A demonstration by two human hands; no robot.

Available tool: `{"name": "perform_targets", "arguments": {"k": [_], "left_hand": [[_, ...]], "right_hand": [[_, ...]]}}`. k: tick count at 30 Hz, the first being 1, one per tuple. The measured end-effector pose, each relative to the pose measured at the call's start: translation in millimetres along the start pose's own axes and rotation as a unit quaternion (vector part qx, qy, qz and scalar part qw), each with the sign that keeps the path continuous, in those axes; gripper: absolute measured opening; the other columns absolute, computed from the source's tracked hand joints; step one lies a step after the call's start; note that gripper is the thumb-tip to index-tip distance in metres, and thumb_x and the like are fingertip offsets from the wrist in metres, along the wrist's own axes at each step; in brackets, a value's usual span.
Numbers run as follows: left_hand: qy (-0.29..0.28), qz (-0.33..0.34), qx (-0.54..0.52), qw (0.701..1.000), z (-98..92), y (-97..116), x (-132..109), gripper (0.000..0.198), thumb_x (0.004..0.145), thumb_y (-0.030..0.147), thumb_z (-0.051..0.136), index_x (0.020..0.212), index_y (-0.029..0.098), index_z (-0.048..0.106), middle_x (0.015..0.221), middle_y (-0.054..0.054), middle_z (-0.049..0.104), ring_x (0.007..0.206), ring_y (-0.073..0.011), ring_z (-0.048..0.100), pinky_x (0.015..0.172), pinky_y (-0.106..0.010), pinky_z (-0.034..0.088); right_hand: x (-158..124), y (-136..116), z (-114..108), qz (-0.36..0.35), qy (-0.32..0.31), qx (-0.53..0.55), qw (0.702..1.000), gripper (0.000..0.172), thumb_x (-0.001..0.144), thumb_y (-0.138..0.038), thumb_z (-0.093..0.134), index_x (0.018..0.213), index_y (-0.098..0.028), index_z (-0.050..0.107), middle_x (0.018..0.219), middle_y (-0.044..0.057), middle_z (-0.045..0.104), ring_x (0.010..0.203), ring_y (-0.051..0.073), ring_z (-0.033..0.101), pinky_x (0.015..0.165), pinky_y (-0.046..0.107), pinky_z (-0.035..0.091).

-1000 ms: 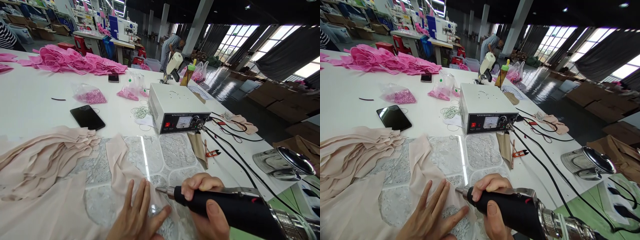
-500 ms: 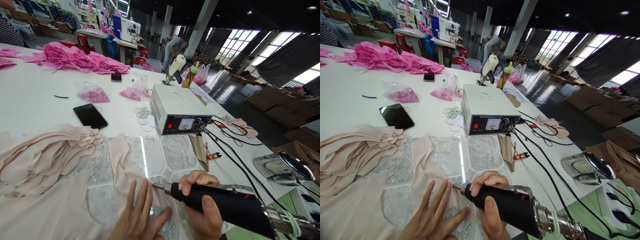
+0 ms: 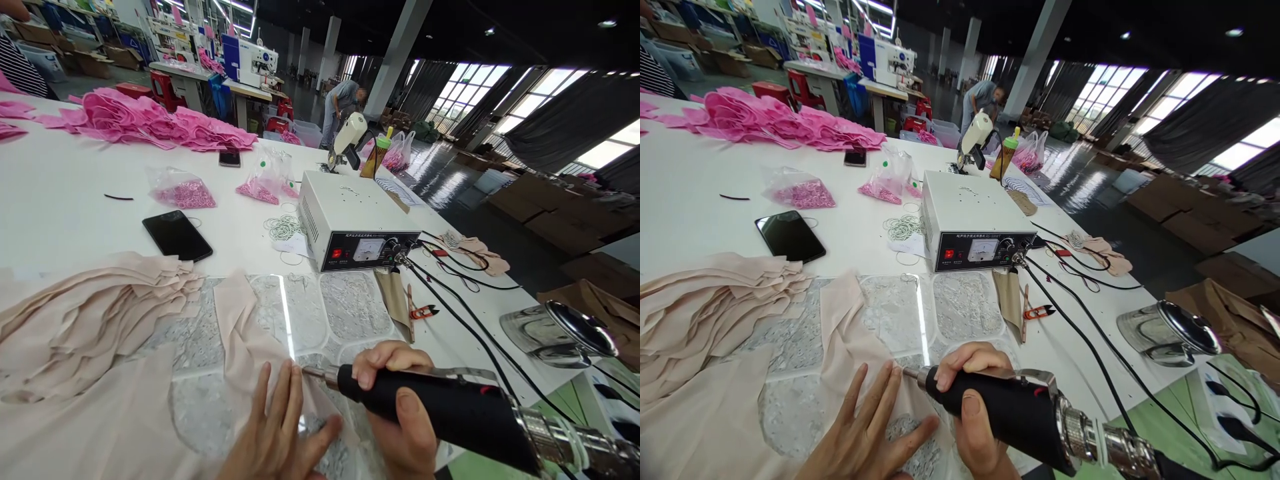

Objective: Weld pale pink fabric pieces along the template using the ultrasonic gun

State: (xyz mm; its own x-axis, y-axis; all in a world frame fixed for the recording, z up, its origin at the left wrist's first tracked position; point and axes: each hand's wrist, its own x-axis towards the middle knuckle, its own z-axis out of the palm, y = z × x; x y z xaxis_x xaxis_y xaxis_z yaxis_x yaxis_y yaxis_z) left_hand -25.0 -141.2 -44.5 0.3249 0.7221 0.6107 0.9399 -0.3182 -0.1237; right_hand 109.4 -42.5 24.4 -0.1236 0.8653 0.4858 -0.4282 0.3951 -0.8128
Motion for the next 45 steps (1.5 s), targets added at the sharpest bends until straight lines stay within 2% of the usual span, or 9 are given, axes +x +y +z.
{"name": "perform_targets", "arguments": {"k": [8,17,20,23,28,33,38,45], "left_hand": [[-0.031,-0.003,0.017,0.999,12.3,6.3,-14.8,0.076,0.09,0.076,0.04,0.153,0.033,0.031,0.132,-0.018,0.058,0.122,-0.0411,0.054,0.107,-0.061,0.027],[-0.035,0.033,0.034,0.998,7.2,-0.4,-11.3,0.079,0.092,0.075,0.036,0.156,0.03,0.027,0.122,-0.019,0.064,0.118,-0.04,0.058,0.109,-0.061,0.024],[-0.035,0.029,0.041,0.998,7.1,0.1,-10.5,0.08,0.092,0.076,0.035,0.157,0.031,0.025,0.122,-0.02,0.064,0.118,-0.0419,0.058,0.108,-0.062,0.026],[-0.044,0.029,0.037,0.998,8.2,1.2,-11.1,0.078,0.091,0.075,0.039,0.156,0.032,0.028,0.125,-0.02,0.062,0.119,-0.0437,0.056,0.105,-0.061,0.029],[-0.047,0.022,0.032,0.998,8.4,2.1,-11.6,0.073,0.092,0.074,0.04,0.153,0.033,0.031,0.127,-0.017,0.059,0.12,-0.0422,0.054,0.106,-0.06,0.028],[-0.052,0.045,0.055,0.996,0.3,-1.8,-4.1,0.083,0.088,0.077,0.046,0.154,0.029,0.031,0.119,-0.019,0.063,0.114,-0.0447,0.057,0.103,-0.062,0.028],[-0.064,0.078,0.064,0.993,-10.2,-7.1,4.2,0.077,0.089,0.074,0.048,0.151,0.029,0.04,0.116,-0.019,0.066,0.109,-0.0438,0.06,0.099,-0.061,0.031],[-0.067,0.077,0.06,0.993,-10.0,-7.9,4.4,0.079,0.086,0.075,0.052,0.15,0.03,0.041,0.116,-0.019,0.066,0.11,-0.0447,0.059,0.095,-0.058,0.034]], "right_hand": [[4.8,6.2,4.2,-0.003,0.016,0.021,1.0,0.012,0.089,-0.033,0.055,0.094,-0.023,0.061,0.084,-0.001,0.054,0.057,0.01,0.058,0.056,0.03,0.055],[3.8,6.8,4.4,0.005,0.029,0.028,0.999,0.013,0.089,-0.033,0.055,0.093,-0.023,0.062,0.084,0.0,0.054,0.057,0.011,0.057,0.056,0.03,0.054],[4.0,6.9,4.1,0.003,0.03,0.036,0.999,0.013,0.089,-0.032,0.055,0.094,-0.022,0.062,0.085,0.0,0.054,0.059,0.01,0.058,0.057,0.03,0.054],[3.9,7.7,3.8,-0.001,0.03,0.04,0.999,0.013,0.089,-0.032,0.055,0.095,-0.022,0.062,0.085,-0.001,0.055,0.06,0.01,0.059,0.059,0.028,0.054],[3.4,9.1,4.8,0.008,0.027,0.038,0.999,0.014,0.089,-0.032,0.054,0.095,-0.022,0.062,0.085,0.0,0.055,0.059,0.01,0.059,0.059,0.029,0.054],[4.2,10.0,5.2,0.012,0.027,0.036,0.999,0.014,0.089,-0.034,0.056,0.094,-0.023,0.063,0.084,0.0,0.055,0.058,0.01,0.06,0.058,0.029,0.055],[5.5,12.4,4.7,0.021,0.023,0.046,0.998,0.013,0.089,-0.033,0.059,0.094,-0.022,0.063,0.085,-0.001,0.057,0.059,0.01,0.06,0.059,0.029,0.055],[4.8,11.8,3.2,0.028,0.017,0.041,0.999,0.01,0.089,-0.033,0.059,0.091,-0.023,0.061,0.085,-0.001,0.057,0.06,0.01,0.06,0.059,0.029,0.055]]}}
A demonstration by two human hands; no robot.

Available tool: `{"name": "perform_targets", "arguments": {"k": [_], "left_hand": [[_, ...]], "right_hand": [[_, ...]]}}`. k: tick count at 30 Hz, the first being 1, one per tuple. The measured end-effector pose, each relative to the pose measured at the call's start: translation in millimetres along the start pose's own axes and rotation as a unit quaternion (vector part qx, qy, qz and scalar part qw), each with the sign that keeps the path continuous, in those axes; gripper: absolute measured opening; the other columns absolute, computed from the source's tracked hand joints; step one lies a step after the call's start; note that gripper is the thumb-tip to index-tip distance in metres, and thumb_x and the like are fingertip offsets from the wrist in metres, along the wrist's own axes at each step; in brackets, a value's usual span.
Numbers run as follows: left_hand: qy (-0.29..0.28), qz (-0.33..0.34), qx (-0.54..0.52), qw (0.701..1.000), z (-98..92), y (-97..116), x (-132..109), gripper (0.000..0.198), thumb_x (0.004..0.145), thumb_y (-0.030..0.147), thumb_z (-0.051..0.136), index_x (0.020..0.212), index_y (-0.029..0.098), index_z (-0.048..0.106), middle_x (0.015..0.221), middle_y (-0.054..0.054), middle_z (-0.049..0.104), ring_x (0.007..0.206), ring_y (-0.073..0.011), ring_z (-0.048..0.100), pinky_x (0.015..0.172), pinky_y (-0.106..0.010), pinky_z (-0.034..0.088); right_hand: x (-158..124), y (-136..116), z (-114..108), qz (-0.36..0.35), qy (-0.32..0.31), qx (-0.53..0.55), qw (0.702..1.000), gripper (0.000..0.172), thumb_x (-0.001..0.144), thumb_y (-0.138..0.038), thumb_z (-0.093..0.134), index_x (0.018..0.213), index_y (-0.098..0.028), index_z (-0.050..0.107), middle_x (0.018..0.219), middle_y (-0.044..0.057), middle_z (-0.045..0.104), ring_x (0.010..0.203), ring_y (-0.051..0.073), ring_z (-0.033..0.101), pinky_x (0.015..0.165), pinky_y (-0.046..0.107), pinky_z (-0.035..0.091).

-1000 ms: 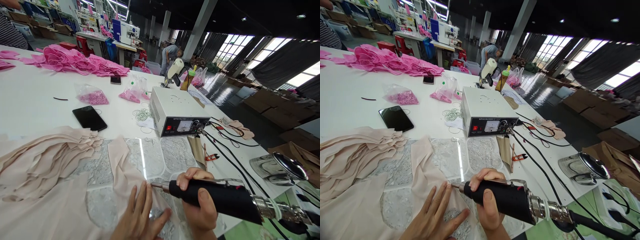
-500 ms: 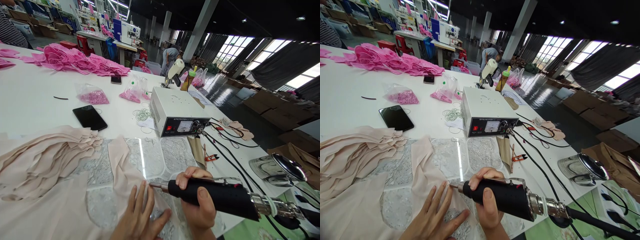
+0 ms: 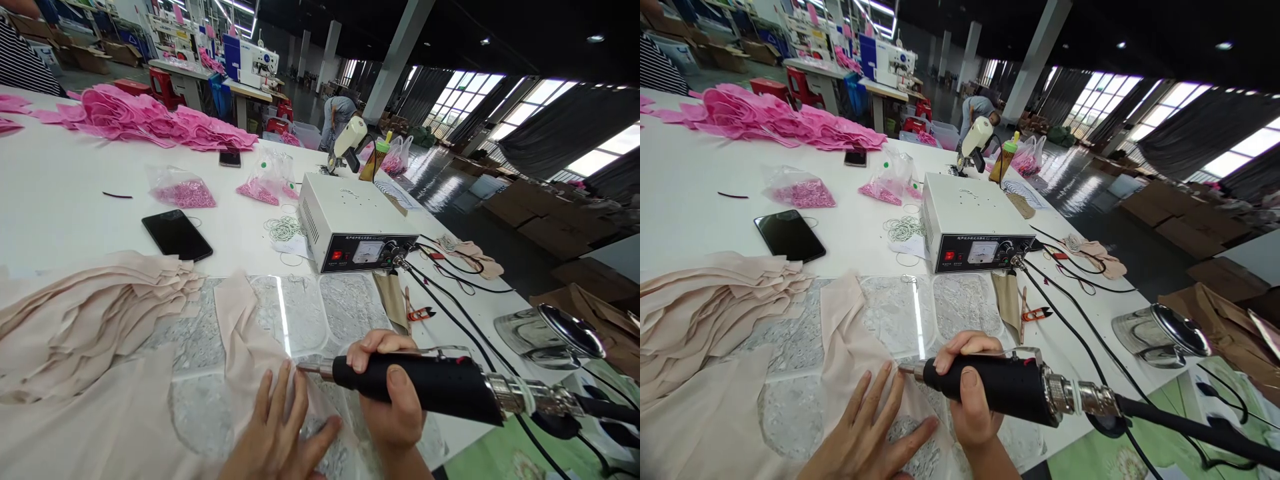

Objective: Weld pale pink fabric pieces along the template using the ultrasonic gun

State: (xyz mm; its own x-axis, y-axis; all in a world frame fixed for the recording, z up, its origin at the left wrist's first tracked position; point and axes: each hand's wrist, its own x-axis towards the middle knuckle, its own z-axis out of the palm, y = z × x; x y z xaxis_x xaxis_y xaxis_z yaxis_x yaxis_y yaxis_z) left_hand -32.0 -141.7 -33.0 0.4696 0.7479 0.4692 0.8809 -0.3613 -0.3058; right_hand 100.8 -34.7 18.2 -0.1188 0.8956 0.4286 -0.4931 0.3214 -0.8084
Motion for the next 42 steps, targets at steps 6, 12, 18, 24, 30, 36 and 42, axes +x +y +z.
{"name": "perform_targets", "arguments": {"k": [6,12,18,24,30,36,42], "left_hand": [[0.001,0.013,0.003,1.0,-2.0,-1.6,2.6,0.075,0.086,0.077,0.049,0.145,0.03,0.048,0.112,-0.02,0.069,0.106,-0.0451,0.063,0.092,-0.06,0.034],[-0.005,0.007,-0.012,1.0,1.1,1.1,-3.9,0.083,0.076,0.078,0.063,0.142,0.028,0.049,0.12,-0.02,0.067,0.112,-0.0445,0.061,0.095,-0.059,0.035],[0.07,-0.116,-0.166,0.977,-0.5,-10.6,-4.3,0.027,0.102,0.023,0.039,0.112,0.02,0.064,0.124,-0.011,0.066,0.128,-0.0281,0.054,0.111,-0.044,0.032],[0.013,-0.079,-0.166,0.983,-7.6,-43.7,-7.8,0.048,0.093,0.001,0.034,0.133,0.019,0.055,0.13,-0.005,0.065,0.131,-0.0225,0.05,0.116,-0.041,0.028],[-0.158,-0.016,-0.202,0.966,-6.1,-67.9,11.6,0.044,0.096,0.002,0.033,0.122,0.021,0.062,0.12,-0.007,0.067,0.11,-0.0228,0.062,0.099,-0.042,0.046],[-0.214,-0.093,-0.177,0.956,10.8,-75.5,46.5,0.028,0.099,0.017,0.041,0.1,0.019,0.069,0.086,-0.006,0.064,0.07,-0.0188,0.064,0.062,-0.029,0.051],[-0.226,-0.048,-0.205,0.951,1.3,-87.1,59.1,0.029,0.097,0.022,0.049,0.119,0.02,0.067,0.121,-0.014,0.066,0.1,-0.0275,0.07,0.086,-0.042,0.055]], "right_hand": [[0.9,0.1,1.4,-0.01,-0.003,-0.014,1.0,0.011,0.089,-0.033,0.058,0.09,-0.023,0.061,0.083,-0.001,0.057,0.058,0.011,0.059,0.058,0.03,0.054],[3.7,-10.2,-6.8,-0.039,0.074,0.004,0.997,0.016,0.086,-0.036,0.056,0.09,-0.021,0.063,0.082,0.0,0.056,0.055,0.011,0.056,0.054,0.031,0.052],[-15.4,-34.3,-28.6,-0.019,0.098,0.02,0.995,0.019,0.082,-0.037,0.062,0.087,-0.019,0.064,0.078,0.0,0.057,0.053,0.01,0.056,0.05,0.028,0.05],[-34.8,-39.8,-33.6,-0.026,0.104,0.022,0.994,0.02,0.084,-0.04,0.062,0.088,-0.02,0.064,0.079,0.0,0.055,0.053,0.009,0.056,0.051,0.027,0.05],[-38.4,-28.6,-41.7,-0.052,0.082,-0.027,0.995,0.015,0.09,-0.036,0.056,0.095,-0.022,0.06,0.082,0.0,0.057,0.059,0.012,0.058,0.057,0.031,0.052],[-16.9,-23.1,-58.0,-0.134,0.125,-0.083,0.979,0.011,0.086,-0.03,0.058,0.093,-0.021,0.059,0.077,0.0,0.06,0.062,0.016,0.057,0.063,0.036,0.05],[-17.4,-36.3,-64.8,-0.125,0.167,-0.043,0.977,0.015,0.081,-0.032,0.059,0.089,-0.02,0.063,0.083,0.002,0.06,0.058,0.014,0.055,0.06,0.035,0.049]]}}
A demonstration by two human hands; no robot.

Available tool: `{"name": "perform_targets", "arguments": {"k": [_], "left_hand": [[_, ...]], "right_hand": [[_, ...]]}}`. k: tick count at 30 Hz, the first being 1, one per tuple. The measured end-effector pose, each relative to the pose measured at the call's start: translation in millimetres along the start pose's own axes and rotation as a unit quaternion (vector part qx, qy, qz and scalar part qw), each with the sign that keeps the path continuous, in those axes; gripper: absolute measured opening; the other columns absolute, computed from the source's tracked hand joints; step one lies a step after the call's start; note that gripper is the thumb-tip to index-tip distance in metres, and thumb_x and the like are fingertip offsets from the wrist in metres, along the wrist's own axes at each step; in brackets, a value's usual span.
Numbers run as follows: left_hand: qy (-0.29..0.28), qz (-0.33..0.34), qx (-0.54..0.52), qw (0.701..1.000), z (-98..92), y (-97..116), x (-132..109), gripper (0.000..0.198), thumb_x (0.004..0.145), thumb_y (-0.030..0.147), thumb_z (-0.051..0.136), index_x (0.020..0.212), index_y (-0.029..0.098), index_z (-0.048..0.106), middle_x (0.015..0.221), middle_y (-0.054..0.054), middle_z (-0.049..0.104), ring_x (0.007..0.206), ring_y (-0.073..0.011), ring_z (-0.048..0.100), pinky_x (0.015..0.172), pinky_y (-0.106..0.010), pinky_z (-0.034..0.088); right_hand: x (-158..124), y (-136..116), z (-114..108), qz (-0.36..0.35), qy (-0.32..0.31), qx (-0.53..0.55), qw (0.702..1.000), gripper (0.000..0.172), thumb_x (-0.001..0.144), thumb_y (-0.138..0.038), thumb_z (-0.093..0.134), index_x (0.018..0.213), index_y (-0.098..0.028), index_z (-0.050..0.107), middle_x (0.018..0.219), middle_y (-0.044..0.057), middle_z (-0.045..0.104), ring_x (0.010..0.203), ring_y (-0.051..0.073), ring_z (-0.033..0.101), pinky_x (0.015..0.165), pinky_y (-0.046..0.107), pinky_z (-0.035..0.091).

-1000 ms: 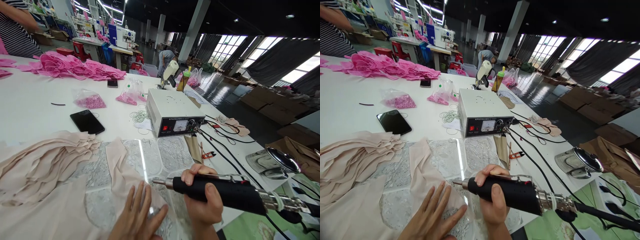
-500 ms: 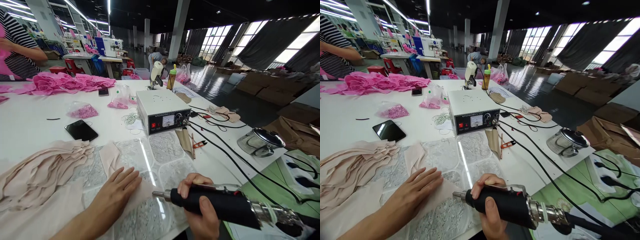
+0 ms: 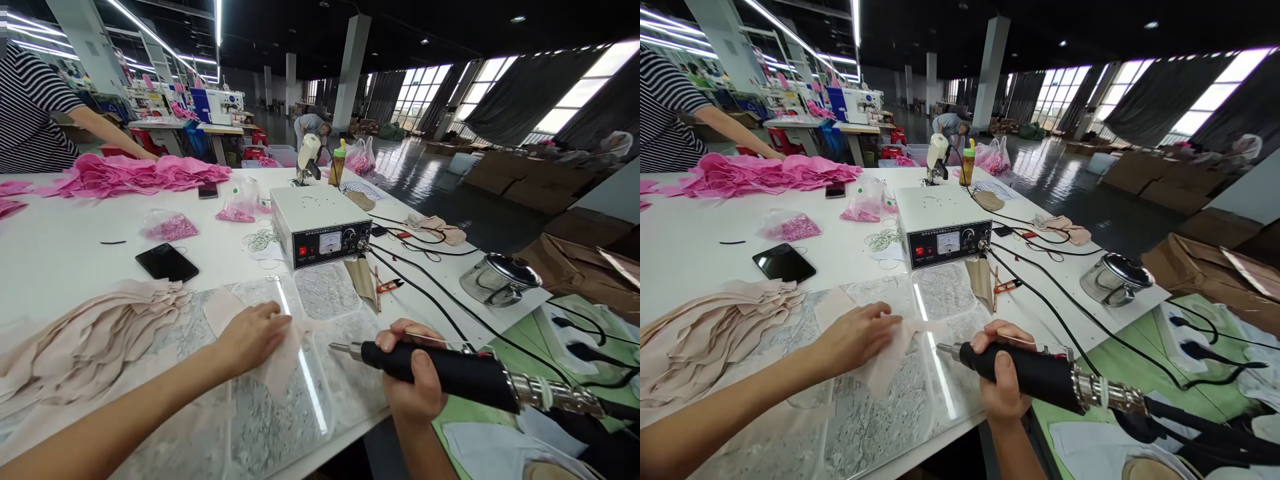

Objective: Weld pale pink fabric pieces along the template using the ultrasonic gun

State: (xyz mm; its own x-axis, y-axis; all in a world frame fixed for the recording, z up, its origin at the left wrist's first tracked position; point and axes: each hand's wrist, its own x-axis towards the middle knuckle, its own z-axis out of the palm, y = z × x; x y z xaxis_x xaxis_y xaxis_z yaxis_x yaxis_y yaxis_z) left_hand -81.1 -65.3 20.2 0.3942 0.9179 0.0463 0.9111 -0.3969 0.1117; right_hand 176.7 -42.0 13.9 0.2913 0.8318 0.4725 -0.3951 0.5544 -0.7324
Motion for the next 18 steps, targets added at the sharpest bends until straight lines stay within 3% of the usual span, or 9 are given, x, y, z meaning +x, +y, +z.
{"name": "perform_targets", "arguments": {"k": [2,3,5,11,15,17,18], "left_hand": [[-0.025,0.089,-0.015,0.996,-5.6,-2.1,-6.5,0.04,0.093,0.029,0.062,0.133,0.034,0.06,0.149,-0.007,0.05,0.133,-0.031,0.051,0.112,-0.052,0.037],[-0.038,0.128,-0.021,0.991,-6.2,-3.0,-9.5,0.047,0.091,0.033,0.067,0.136,0.041,0.056,0.155,-0.002,0.044,0.141,-0.0302,0.042,0.117,-0.053,0.028],[-0.057,0.171,-0.026,0.983,-1.7,-2.8,-11.8,0.052,0.092,0.042,0.067,0.141,0.048,0.049,0.158,0.002,0.039,0.145,-0.0279,0.036,0.12,-0.053,0.022],[0.001,0.11,-0.008,0.994,30.7,18.0,13.8,0.049,0.104,0.048,0.041,0.151,0.033,0.04,0.161,-0.011,0.03,0.147,-0.0353,0.03,0.113,-0.063,0.028],[0.042,0.068,-0.003,0.997,26.8,7.3,18.5,0.043,0.106,0.037,0.034,0.147,0.03,0.045,0.152,-0.01,0.046,0.135,-0.0288,0.049,0.109,-0.052,0.041],[0.06,0.02,0.007,0.998,20.0,-7.6,10.1,0.047,0.105,0.033,0.026,0.139,0.016,0.055,0.137,-0.021,0.057,0.116,-0.0326,0.062,0.093,-0.05,0.051],[0.061,0.006,0.01,0.998,17.5,-13.8,3.8,0.047,0.104,0.033,0.026,0.131,0.014,0.06,0.126,-0.021,0.063,0.106,-0.0324,0.065,0.084,-0.047,0.055]], "right_hand": [[-3.5,-5.2,-4.3,0.008,0.002,0.011,1.0,0.015,0.081,-0.033,0.059,0.086,-0.019,0.064,0.081,0.001,0.059,0.055,0.012,0.054,0.057,0.033,0.048],[-5.2,-7.1,-6.7,0.014,0.004,0.014,1.0,0.016,0.081,-0.033,0.059,0.085,-0.019,0.064,0.081,0.001,0.058,0.054,0.012,0.053,0.056,0.033,0.047],[-7.6,-9.5,-11.3,0.026,0.013,0.018,0.999,0.017,0.081,-0.035,0.059,0.084,-0.018,0.064,0.081,0.001,0.058,0.053,0.011,0.053,0.055,0.032,0.047],[-8.4,-11.4,-21.0,0.056,0.076,0.041,0.995,0.017,0.078,-0.036,0.06,0.081,-0.019,0.063,0.079,0.0,0.057,0.052,0.01,0.053,0.054,0.03,0.044],[-13.1,-13.4,-25.0,0.071,0.091,0.041,0.993,0.017,0.08,-0.037,0.058,0.082,-0.021,0.063,0.08,0.0,0.058,0.051,0.01,0.052,0.053,0.03,0.043],[-17.5,-14.0,-25.2,0.079,0.096,0.043,0.991,0.017,0.079,-0.038,0.059,0.082,-0.021,0.063,0.08,0.0,0.058,0.051,0.01,0.051,0.053,0.029,0.043],[-19.6,-14.1,-24.8,0.084,0.1,0.045,0.99,0.018,0.079,-0.038,0.06,0.082,-0.021,0.063,0.079,0.0,0.057,0.051,0.01,0.051,0.053,0.029,0.043]]}}
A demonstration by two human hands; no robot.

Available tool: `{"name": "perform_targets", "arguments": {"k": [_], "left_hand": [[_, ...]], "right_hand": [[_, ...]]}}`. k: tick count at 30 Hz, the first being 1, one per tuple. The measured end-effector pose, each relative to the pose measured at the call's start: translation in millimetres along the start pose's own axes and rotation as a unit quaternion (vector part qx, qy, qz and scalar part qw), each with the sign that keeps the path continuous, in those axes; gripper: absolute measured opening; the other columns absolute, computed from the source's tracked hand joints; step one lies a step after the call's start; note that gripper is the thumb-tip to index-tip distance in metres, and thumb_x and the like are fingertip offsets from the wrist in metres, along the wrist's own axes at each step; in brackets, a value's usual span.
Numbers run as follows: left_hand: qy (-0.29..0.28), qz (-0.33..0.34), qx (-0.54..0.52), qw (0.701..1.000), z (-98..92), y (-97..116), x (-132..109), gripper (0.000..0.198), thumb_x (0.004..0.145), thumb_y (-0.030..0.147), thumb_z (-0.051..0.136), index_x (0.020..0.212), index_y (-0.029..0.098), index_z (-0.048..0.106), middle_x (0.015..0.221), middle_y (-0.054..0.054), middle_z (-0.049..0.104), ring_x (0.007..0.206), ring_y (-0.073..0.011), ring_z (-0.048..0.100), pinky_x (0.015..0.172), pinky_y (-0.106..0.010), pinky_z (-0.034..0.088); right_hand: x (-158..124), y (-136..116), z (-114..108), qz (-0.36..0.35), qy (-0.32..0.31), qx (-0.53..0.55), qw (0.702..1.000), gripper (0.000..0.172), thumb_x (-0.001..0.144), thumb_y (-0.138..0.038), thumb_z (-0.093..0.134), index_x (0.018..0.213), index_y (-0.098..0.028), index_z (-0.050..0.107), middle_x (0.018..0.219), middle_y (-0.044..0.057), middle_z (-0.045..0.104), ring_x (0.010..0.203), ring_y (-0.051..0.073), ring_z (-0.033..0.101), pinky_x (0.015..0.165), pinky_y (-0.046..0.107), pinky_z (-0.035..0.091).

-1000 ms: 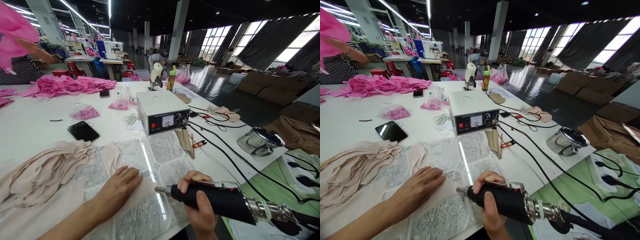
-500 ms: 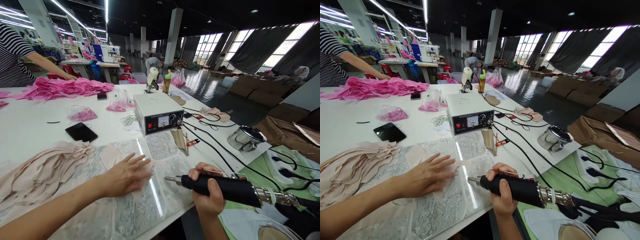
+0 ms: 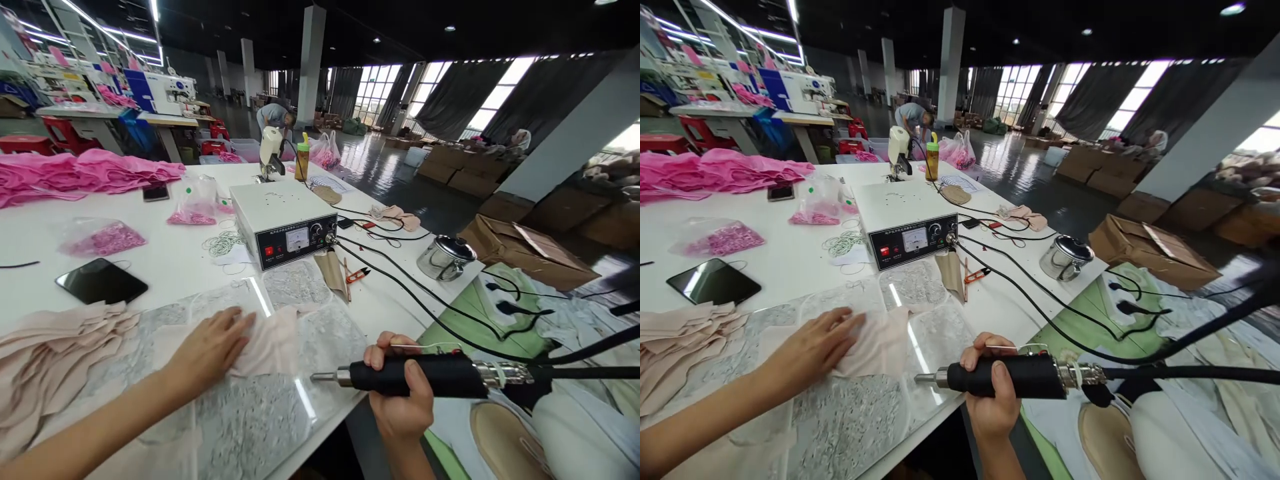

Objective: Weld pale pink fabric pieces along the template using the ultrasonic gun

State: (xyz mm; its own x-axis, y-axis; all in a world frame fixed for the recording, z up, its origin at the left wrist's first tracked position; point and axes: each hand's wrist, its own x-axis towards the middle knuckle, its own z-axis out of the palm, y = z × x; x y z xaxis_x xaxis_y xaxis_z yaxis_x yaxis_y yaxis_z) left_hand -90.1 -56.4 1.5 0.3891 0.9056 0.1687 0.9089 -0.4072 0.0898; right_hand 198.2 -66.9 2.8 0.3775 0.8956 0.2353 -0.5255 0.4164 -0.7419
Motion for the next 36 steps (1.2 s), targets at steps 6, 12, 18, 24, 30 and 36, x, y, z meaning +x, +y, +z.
{"name": "perform_targets", "arguments": {"k": [6,12,18,24,30,36], "left_hand": [[-0.063,-0.023,0.011,0.998,-0.1,9.3,-43.7,0.042,0.098,0.027,0.035,0.066,0.02,0.06,0.058,-0.002,0.056,0.042,-0.0153,0.054,0.042,-0.024,0.035],[-0.048,0.106,-0.127,0.985,-10.9,36.1,-13.3,0.034,0.102,0.02,0.034,0.107,0.025,0.067,0.102,-0.005,0.065,0.083,-0.017,0.065,0.072,-0.026,0.051],[-0.081,0.168,-0.235,0.954,-1.8,49.7,37.0,0.019,0.096,0.016,0.048,0.101,0.022,0.066,0.106,-0.005,0.061,0.086,-0.0149,0.063,0.076,-0.024,0.054],[-0.094,0.154,-0.28,0.943,3.1,46.0,37.1,0.022,0.098,0.014,0.042,0.087,0.02,0.061,0.102,-0.004,0.058,0.083,-0.0134,0.062,0.077,-0.024,0.054],[-0.095,0.152,-0.297,0.938,7.7,45.5,37.8,0.019,0.096,0.017,0.047,0.099,0.023,0.066,0.103,-0.004,0.059,0.086,-0.0151,0.063,0.077,-0.024,0.053],[-0.078,0.127,-0.326,0.934,16.1,43.1,36.4,0.025,0.099,0.019,0.04,0.087,0.02,0.063,0.099,-0.004,0.059,0.083,-0.0138,0.062,0.078,-0.024,0.053]], "right_hand": [[-7.1,1.9,0.8,0.005,-0.004,-0.001,1.0,0.019,0.079,-0.039,0.06,0.083,-0.021,0.064,0.078,0.0,0.056,0.05,0.01,0.051,0.052,0.028,0.043],[-7.6,0.2,-0.1,-0.011,0.015,-0.009,1.0,0.019,0.078,-0.039,0.06,0.084,-0.021,0.065,0.078,0.0,0.056,0.049,0.01,0.05,0.05,0.029,0.043],[-10.9,0.4,2.9,-0.021,0.019,0.007,1.0,0.018,0.08,-0.038,0.061,0.086,-0.022,0.067,0.081,0.0,0.059,0.05,0.01,0.053,0.051,0.029,0.047],[-11.9,-0.5,3.6,-0.029,0.011,0.004,1.0,0.018,0.08,-0.039,0.062,0.087,-0.023,0.066,0.081,0.0,0.058,0.05,0.01,0.053,0.05,0.029,0.047],[-14.2,-1.7,5.4,-0.021,0.023,-0.004,1.0,0.019,0.079,-0.04,0.062,0.086,-0.022,0.066,0.079,0.0,0.058,0.049,0.01,0.053,0.051,0.029,0.047],[-16.1,-3.5,3.1,-0.028,0.026,-0.009,0.999,0.02,0.078,-0.039,0.061,0.085,-0.021,0.068,0.078,0.0,0.059,0.049,0.01,0.052,0.05,0.028,0.045]]}}
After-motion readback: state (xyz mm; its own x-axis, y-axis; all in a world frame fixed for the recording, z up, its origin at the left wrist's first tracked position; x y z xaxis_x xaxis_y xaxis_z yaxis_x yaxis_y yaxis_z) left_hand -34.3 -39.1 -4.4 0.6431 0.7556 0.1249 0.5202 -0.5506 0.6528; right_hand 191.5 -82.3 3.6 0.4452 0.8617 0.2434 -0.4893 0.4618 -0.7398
